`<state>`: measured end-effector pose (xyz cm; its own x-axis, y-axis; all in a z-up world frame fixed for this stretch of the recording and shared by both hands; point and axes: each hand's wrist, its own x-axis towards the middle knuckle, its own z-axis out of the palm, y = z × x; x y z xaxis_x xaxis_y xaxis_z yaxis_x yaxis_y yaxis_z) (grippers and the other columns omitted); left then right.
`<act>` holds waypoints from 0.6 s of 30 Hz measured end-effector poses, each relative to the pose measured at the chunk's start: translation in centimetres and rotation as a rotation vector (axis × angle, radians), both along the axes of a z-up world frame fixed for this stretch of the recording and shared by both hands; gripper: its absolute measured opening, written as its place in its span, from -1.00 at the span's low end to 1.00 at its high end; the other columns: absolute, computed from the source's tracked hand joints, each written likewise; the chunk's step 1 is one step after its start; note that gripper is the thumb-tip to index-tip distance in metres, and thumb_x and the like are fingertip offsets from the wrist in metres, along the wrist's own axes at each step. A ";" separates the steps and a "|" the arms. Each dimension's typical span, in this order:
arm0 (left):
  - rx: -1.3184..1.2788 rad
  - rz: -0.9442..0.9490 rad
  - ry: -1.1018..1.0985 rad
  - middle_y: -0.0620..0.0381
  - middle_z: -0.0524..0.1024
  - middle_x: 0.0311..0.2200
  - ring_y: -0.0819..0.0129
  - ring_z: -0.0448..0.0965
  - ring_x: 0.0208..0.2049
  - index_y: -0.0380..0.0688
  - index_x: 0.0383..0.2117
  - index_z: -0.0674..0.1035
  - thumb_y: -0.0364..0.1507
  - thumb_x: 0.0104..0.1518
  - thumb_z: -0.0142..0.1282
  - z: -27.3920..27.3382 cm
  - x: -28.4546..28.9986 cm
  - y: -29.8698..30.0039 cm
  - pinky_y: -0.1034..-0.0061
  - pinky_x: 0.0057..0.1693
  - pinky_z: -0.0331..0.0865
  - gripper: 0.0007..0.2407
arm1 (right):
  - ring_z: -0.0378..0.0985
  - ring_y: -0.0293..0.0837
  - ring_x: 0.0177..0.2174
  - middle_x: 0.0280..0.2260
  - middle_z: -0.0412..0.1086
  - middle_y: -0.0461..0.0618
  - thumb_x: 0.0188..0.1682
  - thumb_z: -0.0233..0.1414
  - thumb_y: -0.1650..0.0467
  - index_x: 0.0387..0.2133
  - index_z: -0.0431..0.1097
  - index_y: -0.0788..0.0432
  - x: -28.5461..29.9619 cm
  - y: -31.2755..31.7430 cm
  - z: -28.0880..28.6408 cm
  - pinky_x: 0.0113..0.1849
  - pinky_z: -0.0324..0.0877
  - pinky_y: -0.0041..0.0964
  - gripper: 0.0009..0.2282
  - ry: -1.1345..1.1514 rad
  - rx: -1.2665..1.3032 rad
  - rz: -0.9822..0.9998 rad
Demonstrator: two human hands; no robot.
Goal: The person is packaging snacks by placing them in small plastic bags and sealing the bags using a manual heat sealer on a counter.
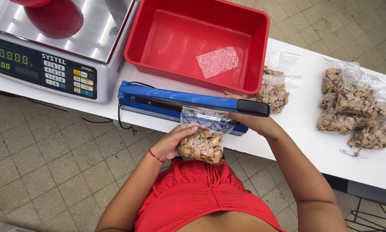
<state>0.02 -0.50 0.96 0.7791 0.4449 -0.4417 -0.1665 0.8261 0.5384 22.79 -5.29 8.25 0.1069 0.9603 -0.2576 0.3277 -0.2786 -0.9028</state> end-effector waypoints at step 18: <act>-0.037 0.017 -0.084 -0.26 0.60 -0.30 0.01 0.66 -0.29 -0.40 -0.21 0.58 -0.32 0.03 0.21 -1.9 0.0 0.7 0.13 -0.25 0.57 -0.66 | 0.43 -0.15 -0.39 -0.44 0.49 0.06 -0.13 0.15 0.55 -0.38 0.53 0.24 2.6 0.4 -5.1 -0.23 0.37 -0.23 -0.93 0.237 0.198 0.032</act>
